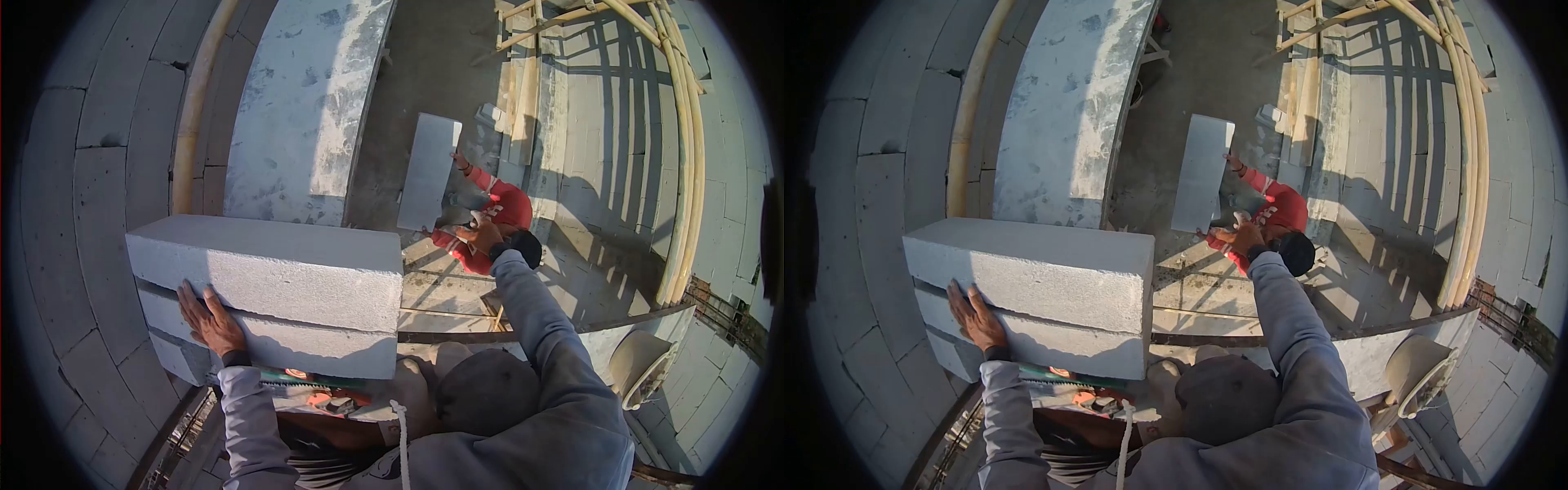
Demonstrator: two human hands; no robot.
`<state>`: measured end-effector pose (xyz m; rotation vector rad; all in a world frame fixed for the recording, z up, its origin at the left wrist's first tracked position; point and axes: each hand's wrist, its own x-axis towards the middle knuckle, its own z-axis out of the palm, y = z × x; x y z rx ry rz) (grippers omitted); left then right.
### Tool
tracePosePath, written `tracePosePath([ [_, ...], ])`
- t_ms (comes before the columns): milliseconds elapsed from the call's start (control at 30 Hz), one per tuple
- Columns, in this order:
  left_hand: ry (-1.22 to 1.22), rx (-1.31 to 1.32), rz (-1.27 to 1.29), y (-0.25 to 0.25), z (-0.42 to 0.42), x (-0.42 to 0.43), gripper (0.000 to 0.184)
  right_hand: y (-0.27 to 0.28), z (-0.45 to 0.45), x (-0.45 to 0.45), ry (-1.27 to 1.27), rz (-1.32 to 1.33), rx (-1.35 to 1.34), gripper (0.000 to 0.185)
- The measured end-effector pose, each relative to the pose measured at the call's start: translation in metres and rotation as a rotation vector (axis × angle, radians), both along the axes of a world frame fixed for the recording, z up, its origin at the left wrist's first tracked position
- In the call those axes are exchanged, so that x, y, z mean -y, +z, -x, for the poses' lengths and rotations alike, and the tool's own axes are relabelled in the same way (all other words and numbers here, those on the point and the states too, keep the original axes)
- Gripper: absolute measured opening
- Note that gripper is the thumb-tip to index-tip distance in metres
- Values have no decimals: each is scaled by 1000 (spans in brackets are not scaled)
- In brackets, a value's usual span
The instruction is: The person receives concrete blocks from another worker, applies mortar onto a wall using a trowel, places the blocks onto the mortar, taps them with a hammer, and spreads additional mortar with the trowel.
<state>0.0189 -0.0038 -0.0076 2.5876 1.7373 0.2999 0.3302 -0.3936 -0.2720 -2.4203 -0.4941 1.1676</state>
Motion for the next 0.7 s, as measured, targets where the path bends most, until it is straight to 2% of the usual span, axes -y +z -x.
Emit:
tracePosePath([
  [100, 55, -5, 53, -5, 6, -3, 60, 26, 0, -7, -169, -146, 270, 72],
  [133, 42, 4, 43, -6, 7, -5, 60, 17, -9, -7, 111, -92, 434, 84],
  [167, 35, 6, 42, -9, 8, -6, 60, 15, -12, -3, 204, -30, 480, 83],
  [233, 33, 6, 40, -6, 6, -5, 59, 111, -25, -48, 391, 88, 579, 83],
  [267, 20, 26, 30, -6, 6, -5, 58, 106, -28, -55, 660, 130, 663, 72],
  [367, -17, 41, 25, -5, 7, -5, 57, 82, -36, -77, 1195, 83, 905, 63],
  [467, 0, 33, 40, -4, 6, -5, 56, 70, -59, -100, 1496, 234, 796, 59],
  [600, -2, 21, 30, -4, 6, -7, 56, 57, -70, -117, 1584, 577, 648, 54],
  [700, 24, 28, 52, -2, 3, -6, 56, 72, -84, -124, 1574, 507, 579, 53],
])
